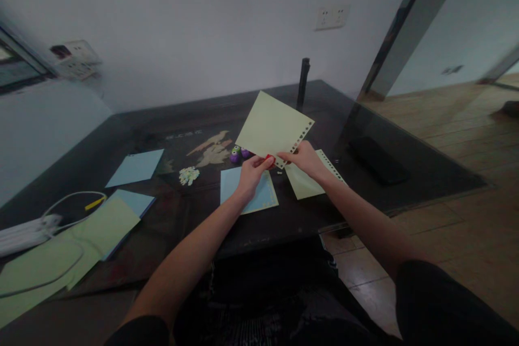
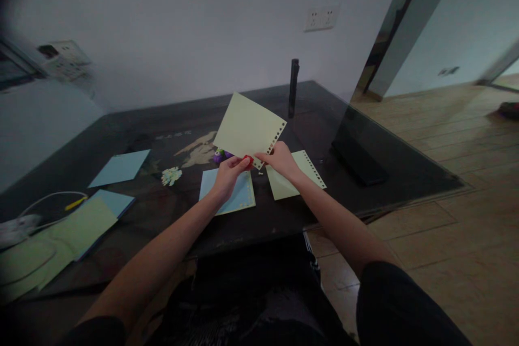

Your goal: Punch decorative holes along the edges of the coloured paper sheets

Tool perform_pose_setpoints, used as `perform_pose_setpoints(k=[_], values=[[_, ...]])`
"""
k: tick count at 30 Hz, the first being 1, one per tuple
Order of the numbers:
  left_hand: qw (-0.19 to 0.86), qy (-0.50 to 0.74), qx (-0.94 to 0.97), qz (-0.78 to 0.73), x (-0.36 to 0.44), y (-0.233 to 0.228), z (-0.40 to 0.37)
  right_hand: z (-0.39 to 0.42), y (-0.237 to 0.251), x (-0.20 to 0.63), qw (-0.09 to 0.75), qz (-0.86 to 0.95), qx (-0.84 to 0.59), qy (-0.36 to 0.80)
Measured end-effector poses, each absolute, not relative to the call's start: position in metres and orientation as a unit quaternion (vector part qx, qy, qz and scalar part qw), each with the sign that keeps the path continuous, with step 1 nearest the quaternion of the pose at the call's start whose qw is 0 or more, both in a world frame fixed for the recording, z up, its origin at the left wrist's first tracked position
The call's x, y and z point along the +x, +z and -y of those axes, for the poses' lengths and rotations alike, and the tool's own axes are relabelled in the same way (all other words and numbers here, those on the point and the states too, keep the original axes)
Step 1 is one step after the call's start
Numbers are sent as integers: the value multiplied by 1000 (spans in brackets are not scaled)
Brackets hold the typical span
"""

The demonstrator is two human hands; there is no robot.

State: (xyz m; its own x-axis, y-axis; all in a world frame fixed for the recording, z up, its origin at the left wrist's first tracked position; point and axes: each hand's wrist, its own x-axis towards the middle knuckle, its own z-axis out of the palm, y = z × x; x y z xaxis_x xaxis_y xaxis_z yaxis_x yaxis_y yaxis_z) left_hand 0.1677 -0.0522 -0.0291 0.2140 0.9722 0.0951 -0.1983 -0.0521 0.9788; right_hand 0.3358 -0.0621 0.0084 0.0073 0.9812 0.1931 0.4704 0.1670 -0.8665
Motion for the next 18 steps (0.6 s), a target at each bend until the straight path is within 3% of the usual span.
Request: perform_pose_setpoints(k=[11,18], values=[[597,500,514,-361,171,-29,56,65,7,339,422,624,-580,309],[598,469,542,-358,173,-30,57,65,-11,345,485,583,-544,359]])
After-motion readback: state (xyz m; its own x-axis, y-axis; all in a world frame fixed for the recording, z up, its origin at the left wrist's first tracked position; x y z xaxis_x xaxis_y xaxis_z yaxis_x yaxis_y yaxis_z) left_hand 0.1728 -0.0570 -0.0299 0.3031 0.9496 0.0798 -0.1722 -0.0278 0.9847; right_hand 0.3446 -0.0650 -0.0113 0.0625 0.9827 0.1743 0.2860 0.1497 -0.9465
